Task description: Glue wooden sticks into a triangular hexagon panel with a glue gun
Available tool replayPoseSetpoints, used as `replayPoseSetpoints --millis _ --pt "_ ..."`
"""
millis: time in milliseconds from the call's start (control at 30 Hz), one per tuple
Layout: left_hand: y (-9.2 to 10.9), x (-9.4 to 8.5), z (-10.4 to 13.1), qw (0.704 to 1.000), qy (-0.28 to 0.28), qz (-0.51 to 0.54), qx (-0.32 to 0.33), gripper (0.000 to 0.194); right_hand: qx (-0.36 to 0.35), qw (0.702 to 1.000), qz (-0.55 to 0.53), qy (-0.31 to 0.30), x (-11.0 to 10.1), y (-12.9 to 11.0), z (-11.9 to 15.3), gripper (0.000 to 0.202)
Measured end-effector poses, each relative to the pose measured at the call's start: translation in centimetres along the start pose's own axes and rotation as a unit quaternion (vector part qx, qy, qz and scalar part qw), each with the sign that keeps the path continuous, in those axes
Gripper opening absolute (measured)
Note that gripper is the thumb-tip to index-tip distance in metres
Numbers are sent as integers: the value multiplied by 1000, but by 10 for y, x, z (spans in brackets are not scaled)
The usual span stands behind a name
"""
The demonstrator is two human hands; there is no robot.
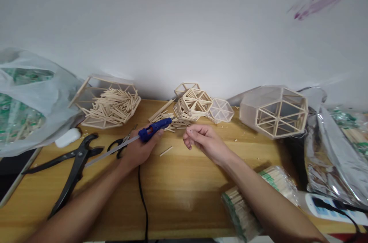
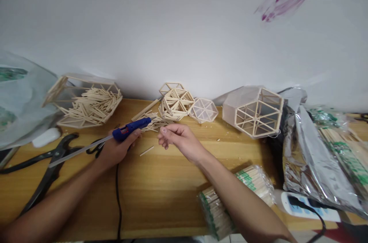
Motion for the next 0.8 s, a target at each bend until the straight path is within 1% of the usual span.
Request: replayPoseSetpoints --millis 200,467,800 --pt "1 0 0 1000 -3 7 6 35 -5 1000 3 -3 -1 1 0 31" --pt "3 0 0 1000 1 7 8 37 -23 999 27 -21 3 -3 0 22" --pt "-2 1 0 1000 -7 0 9 37 -15 998 49 21 1 -7 1 28"
Point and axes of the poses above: each hand's wrist, its own z-axis away from the middle knuckle, its own x-axis out of the palm, y = z × x, the point moved 6 cm from there along -z, towards the middle knuckle, and after that the axes turned 4 degrees about y, right-handed, at the moved point
